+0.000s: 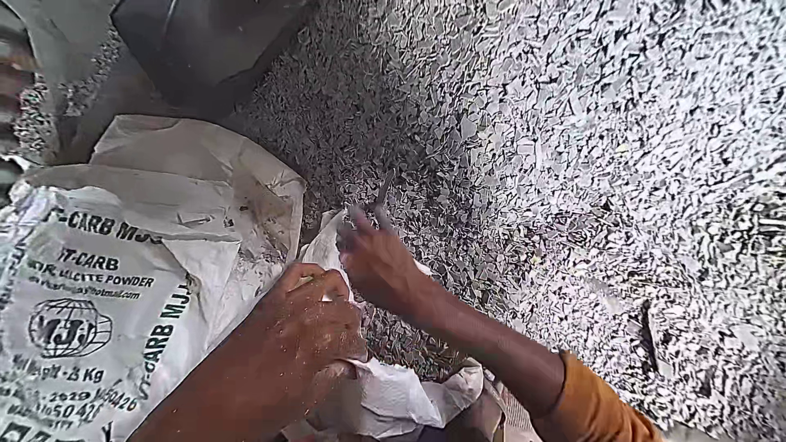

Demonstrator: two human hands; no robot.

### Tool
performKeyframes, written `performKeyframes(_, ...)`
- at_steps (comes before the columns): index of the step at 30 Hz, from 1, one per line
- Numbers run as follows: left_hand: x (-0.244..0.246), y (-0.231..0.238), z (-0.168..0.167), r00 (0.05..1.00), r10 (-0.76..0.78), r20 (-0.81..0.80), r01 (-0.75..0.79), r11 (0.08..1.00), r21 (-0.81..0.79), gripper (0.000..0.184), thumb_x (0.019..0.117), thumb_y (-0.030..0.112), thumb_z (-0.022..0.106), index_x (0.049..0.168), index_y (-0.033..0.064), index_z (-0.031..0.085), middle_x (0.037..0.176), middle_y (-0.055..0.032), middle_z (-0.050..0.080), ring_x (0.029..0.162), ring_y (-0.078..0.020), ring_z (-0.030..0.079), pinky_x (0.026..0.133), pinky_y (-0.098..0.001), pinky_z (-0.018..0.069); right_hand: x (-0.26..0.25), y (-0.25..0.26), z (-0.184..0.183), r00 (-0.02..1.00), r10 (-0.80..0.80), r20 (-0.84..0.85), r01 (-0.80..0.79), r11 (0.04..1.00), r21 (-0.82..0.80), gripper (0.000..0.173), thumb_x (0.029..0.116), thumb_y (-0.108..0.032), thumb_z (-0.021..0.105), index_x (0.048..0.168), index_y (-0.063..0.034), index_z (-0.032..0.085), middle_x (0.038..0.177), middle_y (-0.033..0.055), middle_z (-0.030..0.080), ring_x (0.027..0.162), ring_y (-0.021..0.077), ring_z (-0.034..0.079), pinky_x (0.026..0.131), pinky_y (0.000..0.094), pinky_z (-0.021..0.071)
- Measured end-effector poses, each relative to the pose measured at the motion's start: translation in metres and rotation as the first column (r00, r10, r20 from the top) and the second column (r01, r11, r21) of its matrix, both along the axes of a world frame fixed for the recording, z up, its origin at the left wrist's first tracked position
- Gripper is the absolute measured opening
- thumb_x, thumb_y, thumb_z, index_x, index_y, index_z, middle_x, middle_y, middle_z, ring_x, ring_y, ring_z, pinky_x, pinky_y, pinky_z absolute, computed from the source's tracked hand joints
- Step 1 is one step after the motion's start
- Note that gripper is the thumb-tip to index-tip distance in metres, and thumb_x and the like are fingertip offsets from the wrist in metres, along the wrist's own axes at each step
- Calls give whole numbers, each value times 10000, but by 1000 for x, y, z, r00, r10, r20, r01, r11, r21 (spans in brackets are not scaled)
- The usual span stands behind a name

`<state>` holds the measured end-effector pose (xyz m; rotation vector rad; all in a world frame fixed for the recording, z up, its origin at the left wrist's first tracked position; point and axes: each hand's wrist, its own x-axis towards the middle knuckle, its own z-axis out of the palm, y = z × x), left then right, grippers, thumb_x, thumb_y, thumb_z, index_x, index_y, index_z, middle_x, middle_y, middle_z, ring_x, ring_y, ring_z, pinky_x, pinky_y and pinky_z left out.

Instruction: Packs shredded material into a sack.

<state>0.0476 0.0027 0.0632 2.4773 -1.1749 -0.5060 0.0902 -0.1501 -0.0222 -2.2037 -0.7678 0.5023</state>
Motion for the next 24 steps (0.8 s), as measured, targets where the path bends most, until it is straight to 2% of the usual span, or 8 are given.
performKeyframes(3, 1, -1, 5, 997, 4, -73, -8, 998, -56, 283, 910, 307, 561, 758, 180, 763, 838, -3, 746, 906, -266, 712, 919, -527, 503, 33, -12, -50, 940, -157, 302, 188, 979, -76, 334, 921, -42, 675, 1252, -26, 710, 1392, 217, 616, 1392, 474, 468, 1179, 754, 144)
performKeyframes(6, 1, 3, 5, 998, -27, -55, 24, 998, -56, 293, 935, 325, 538, 767, 210, 750, 817, 13, 726, 910, -250, 701, 936, -508, 501, 23, -36, -77, 882, -315, 351, 347, 937, -32, 217, 954, -151, 635, 1116, -90, 766, 1130, 134, 716, 1052, 353, 665, 923, 589, 479)
performKeyframes(10, -1, 0, 4, 999, -26, -39, 22, 994, -103, 279, 937, 281, 538, 787, 192, 756, 847, -11, 741, 917, -274, 704, 928, -527, 493, -43, -38, -69, 897, -425, 122, 419, 905, 74, 291, 969, -188, 593, 1179, -88, 768, 1091, 167, 743, 986, 410, 698, 782, 590, 542)
performKeyframes(14, -8, 4, -14, 998, -60, -32, 55, 989, -137, 209, 956, 285, 562, 835, 249, 728, 895, 46, 710, 955, -219, 661, 948, -477, 457, -140, 4, -48, 872, -312, -378, 425, 866, 265, 290, 865, -46, 700, 1126, 78, 731, 1162, 268, 715, 1107, 447, 671, 942, 573, 527)
performKeyframes(16, -8, -1, -13, 994, -90, -66, 83, 990, -113, 200, 935, 267, 575, 829, 248, 744, 893, 49, 720, 961, -224, 671, 923, -479, 472, -166, 3, -32, 659, -121, -742, 536, 768, 351, 272, 985, 36, 550, 1215, 156, 632, 1176, 271, 682, 1116, 277, 647, 1022, 357, 482)
performKeyframes(19, 1, -5, -2, 991, -125, -49, 122, 991, -57, 297, 928, 376, 512, 790, 274, 754, 816, 69, 720, 952, -187, 688, 914, -419, 505, -128, -40, -34, 683, 275, -677, 360, 679, 640, 270, 1003, 8, 512, 1211, 145, 617, 1169, 200, 676, 1096, 125, 633, 973, 259, 490)
performKeyframes(21, 5, 6, -8, 987, -55, -152, 28, 985, -173, 309, 978, 495, 544, 886, 299, 765, 879, 106, 724, 1010, -107, 658, 981, -350, 463, -108, -74, -43, 834, -148, -532, 475, 684, 554, 289, 974, -67, 607, 1213, 74, 690, 1231, 150, 714, 1171, 121, 658, 1013, 296, 525)
performKeyframes(24, 35, 27, -21, 939, 130, -318, -221, 937, -270, 327, 946, 544, 666, 1096, 266, 751, 1079, 125, 738, 1087, 3, 658, 994, -243, 538, -114, -167, -73, 570, -811, -130, 810, 528, 255, 317, 949, -124, 639, 1187, 83, 675, 1239, 232, 680, 1192, 256, 653, 962, 385, 562)
